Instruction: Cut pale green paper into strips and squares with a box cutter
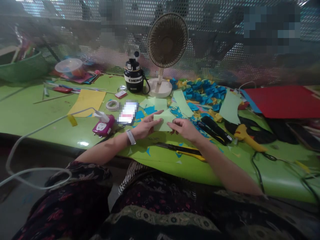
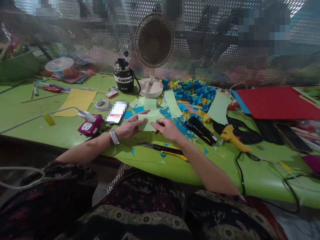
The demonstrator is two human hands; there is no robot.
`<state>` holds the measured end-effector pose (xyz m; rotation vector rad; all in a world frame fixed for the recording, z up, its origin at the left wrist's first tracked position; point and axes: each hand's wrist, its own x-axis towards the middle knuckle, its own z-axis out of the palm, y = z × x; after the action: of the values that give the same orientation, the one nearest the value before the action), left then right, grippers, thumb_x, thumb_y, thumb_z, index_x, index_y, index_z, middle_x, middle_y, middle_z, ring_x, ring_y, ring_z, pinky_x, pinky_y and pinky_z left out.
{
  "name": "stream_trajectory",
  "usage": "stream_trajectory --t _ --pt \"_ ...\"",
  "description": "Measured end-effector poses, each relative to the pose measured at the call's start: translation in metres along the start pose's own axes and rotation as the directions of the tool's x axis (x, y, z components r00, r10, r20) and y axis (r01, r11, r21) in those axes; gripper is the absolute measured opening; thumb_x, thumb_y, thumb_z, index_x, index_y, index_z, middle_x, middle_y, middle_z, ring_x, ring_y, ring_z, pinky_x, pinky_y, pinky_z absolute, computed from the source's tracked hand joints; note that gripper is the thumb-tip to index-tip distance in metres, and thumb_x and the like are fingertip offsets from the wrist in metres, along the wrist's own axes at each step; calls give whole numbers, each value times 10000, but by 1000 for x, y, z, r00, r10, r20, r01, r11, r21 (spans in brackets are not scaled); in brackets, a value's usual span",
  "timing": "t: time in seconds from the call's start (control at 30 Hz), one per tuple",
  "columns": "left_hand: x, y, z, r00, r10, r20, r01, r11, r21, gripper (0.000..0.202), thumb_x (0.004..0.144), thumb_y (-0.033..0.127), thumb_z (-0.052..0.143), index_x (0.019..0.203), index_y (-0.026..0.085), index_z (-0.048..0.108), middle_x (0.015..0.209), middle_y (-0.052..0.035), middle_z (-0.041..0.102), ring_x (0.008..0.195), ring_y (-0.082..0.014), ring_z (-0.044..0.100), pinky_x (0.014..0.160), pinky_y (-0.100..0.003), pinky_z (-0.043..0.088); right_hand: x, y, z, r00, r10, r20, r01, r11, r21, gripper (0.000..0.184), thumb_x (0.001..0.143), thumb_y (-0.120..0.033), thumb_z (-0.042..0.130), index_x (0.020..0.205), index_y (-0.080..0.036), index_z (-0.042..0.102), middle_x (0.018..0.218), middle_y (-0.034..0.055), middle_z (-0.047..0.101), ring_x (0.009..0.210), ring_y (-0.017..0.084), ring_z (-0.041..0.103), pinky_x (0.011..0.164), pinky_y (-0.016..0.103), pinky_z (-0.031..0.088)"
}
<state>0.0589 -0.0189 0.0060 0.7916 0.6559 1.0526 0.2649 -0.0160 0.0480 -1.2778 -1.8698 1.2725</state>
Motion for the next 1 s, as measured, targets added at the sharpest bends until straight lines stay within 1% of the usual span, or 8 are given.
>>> stream_trajectory --t 0.17,0.3,0.5,0.6,0.7,0.8,0.87,1.0 --pt "-1 1 0 1000 -2 -10 2 1000 0 547 844 184 833 1363 218 667 927 -39 745 737 -128 685 695 -249 581 2 5 -1 1000 -11 16 10 1000 15 608 723 -794 712 624 -213 560 584 15 596 576 137 506 558 290 370" --pt "0 -1 0 1000 -1 4 1 1000 -2 559 817 199 857 1346 209 674 932 -40 743 746 -135 690 708 -261 589 3 8 -2 1000 -20 14 20 1000 22 622 710 -805 723 606 -215 555 569 15 593 568 141 506 546 292 369" --pt "0 0 -1 1000 -4 -10 4 1000 7 548 819 195 849 1337 215 674 960 -43 751 771 -138 695 746 -271 579 3 7 -1 999 -45 5 45 999 20 648 684 -832 723 588 -215 546 547 -1 575 544 132 496 537 287 380" --pt "-1 1 0 1000 6 -13 -6 1000 4 501 815 209 854 1291 223 696 1028 -51 758 830 -151 708 788 -289 582 1 3 1 995 -83 -51 83 996 14 651 674 -841 722 598 -216 553 555 -10 571 542 132 509 554 291 404" --pt "-1 -2 2 1000 25 9 -24 999 -27 408 791 239 882 1170 197 737 1094 -72 768 933 -187 732 900 -350 576 0 1 4 979 -126 -163 132 991 26 630 695 -825 722 615 -222 554 574 -7 583 554 144 537 570 300 422" --pt "-1 -7 4 1000 0 16 1 998 -59 290 768 274 912 983 157 756 1001 -72 788 946 -196 745 1001 -405 543 0 1 7 955 -141 -260 159 986 50 620 702 -818 721 614 -234 533 550 -15 563 562 158 566 584 306 444" --pt "-1 -10 5 1000 -18 -16 17 998 -68 237 777 284 909 878 143 748 926 -63 790 922 -184 746 1031 -421 528 0 2 11 945 -140 -296 167 984 66 615 701 -822 717 629 -236 547 553 -12 570 567 166 585 595 312 462" --pt "-1 -8 6 996 15 -92 -18 999 -38 215 788 287 903 832 144 748 859 -40 784 834 -149 744 1000 -387 550 0 5 14 944 -122 -305 159 982 98 584 704 -786 740 639 -229 578 595 5 607 586 170 596 606 317 475"
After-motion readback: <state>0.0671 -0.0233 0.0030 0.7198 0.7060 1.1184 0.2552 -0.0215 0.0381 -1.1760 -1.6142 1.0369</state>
